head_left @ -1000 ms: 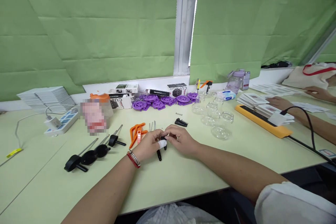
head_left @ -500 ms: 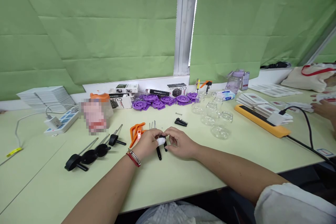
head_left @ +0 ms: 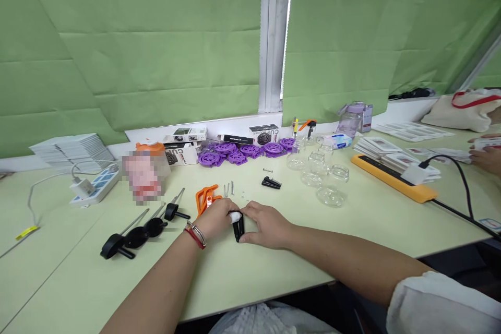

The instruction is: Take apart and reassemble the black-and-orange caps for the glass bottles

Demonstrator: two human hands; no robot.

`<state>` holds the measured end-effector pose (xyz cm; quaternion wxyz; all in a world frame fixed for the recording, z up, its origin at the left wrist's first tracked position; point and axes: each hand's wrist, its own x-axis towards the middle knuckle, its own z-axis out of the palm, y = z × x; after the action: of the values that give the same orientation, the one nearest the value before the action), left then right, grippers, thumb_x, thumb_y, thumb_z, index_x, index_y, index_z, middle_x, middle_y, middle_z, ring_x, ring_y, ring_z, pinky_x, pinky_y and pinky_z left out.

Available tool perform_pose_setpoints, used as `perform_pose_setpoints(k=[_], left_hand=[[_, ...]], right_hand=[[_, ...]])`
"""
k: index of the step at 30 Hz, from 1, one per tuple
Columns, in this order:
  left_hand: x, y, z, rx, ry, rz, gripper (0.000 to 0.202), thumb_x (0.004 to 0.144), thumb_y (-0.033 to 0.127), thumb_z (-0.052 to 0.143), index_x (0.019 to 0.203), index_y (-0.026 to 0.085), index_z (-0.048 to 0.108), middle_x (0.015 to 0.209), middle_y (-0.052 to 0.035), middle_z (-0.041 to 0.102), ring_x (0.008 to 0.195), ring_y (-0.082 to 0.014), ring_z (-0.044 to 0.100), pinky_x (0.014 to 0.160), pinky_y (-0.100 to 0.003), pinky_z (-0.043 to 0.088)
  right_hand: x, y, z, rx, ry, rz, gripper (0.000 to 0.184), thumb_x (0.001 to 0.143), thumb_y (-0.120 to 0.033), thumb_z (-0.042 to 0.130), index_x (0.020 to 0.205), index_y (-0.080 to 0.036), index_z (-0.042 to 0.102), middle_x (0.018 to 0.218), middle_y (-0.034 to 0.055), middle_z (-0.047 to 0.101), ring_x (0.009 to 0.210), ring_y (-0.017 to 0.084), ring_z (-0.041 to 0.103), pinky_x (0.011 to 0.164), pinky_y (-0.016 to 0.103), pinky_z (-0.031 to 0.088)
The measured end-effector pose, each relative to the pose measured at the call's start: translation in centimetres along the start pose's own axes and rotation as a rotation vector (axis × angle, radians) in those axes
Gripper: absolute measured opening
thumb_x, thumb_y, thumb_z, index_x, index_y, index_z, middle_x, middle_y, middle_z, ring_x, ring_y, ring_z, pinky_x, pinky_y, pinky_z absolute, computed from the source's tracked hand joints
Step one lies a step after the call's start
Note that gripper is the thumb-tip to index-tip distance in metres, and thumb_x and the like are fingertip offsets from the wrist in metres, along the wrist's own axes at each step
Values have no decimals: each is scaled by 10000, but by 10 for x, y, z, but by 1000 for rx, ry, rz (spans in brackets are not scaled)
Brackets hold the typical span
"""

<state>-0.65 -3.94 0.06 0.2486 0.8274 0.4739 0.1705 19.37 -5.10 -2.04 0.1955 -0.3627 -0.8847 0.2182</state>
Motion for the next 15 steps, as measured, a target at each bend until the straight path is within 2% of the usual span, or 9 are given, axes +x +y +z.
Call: perform_pose_setpoints(k=[4,8,12,15], left_hand=[[-3,1,-6,-15,-72,27,204,765,219,489,747,197,691,697,-20,635,675,-163,543,657,-282,387],[-3,1,-10,-28,-102,18,204,756,244,494,615,184,629,585,18,548,575,-119,459,593,-245,337],[-4,-2,-10,-44,-75,-4,244,749,283,521,532,182,566,508,40,450,508,-98,378,552,-236,296],[-4,-3,-9,-96,-22,-41,216,713,313,580,534,193,587,479,40,452,507,-106,402,568,-244,324]], right_hand=[[0,0,2,-51,-16,-17,670,712,-621,625,1237,-211,545,1056,81,563,915,244,574,790,362,452],[0,1,2,-69,-8,-31,629,710,-631,620,1165,-199,591,1060,87,568,912,245,577,783,358,453],[-1,1,2,-57,13,-62,666,721,-623,616,1244,-218,533,1078,81,570,895,224,582,761,336,461],[-1,1,3,-97,35,-147,591,779,-572,586,1265,-242,526,1121,78,571,879,205,583,756,327,461]])
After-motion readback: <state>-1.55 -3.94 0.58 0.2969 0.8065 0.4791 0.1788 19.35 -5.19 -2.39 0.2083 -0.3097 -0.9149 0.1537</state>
